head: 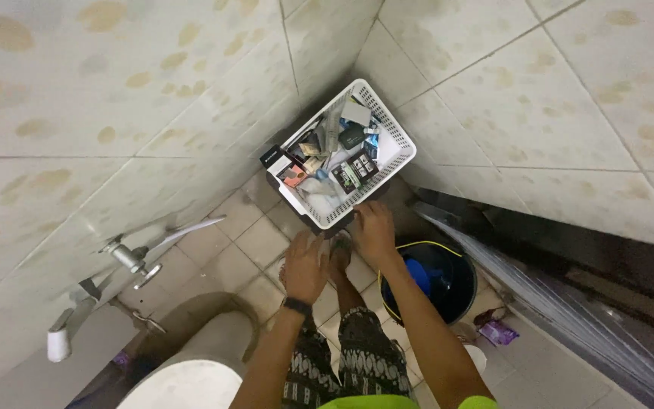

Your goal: The person wipes several small bathroom items with a white cloth and places them on a wall-mounted rack. Items handled include a small box, a light blue bottle, a dark bottle, and a white bottle. The person repeatedly picks up items from a basket, wipes them, and places them on the rack.

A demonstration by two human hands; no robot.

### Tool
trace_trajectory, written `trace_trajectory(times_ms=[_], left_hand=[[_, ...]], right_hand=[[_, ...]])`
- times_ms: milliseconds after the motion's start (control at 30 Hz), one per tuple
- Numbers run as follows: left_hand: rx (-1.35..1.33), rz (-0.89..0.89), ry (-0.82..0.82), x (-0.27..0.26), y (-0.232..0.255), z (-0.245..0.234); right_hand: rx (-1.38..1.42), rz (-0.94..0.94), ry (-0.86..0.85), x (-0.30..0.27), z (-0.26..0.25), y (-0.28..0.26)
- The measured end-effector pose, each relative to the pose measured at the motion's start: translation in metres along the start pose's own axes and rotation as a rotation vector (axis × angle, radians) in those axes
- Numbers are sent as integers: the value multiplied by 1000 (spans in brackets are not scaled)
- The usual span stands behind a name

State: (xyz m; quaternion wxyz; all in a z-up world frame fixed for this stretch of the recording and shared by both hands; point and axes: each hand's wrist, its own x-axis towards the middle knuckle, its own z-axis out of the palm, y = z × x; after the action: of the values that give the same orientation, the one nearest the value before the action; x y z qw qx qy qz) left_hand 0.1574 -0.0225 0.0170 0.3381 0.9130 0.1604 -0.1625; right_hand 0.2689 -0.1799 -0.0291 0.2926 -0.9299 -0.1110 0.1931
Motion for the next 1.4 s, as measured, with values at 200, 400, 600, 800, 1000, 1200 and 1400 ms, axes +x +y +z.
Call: trace_trajectory(times_ms=[200, 400, 600, 800, 1000, 1200, 1400], left_hand=[[171, 43, -28, 48, -11, 47], [260, 14, -89, 53, -28, 76], [265, -15, -136, 51, -32, 79], [252, -17, -222, 51, -42, 86], [187, -24, -195, 50, -44, 83], [292, 0, -195, 51, -51, 91], [264, -3, -173, 51, -48, 90]], right_hand=[[-173, -63, 11, 56, 50, 39], [-353, -80, -70, 84, 79, 50], [-411, -246, -16, 93, 107, 37], [-590, -339, 159, 103, 137, 33], [-549, -358, 213, 102, 143, 34], [-484, -336, 65, 95, 143, 35], [-368, -275, 36, 96, 144, 32]])
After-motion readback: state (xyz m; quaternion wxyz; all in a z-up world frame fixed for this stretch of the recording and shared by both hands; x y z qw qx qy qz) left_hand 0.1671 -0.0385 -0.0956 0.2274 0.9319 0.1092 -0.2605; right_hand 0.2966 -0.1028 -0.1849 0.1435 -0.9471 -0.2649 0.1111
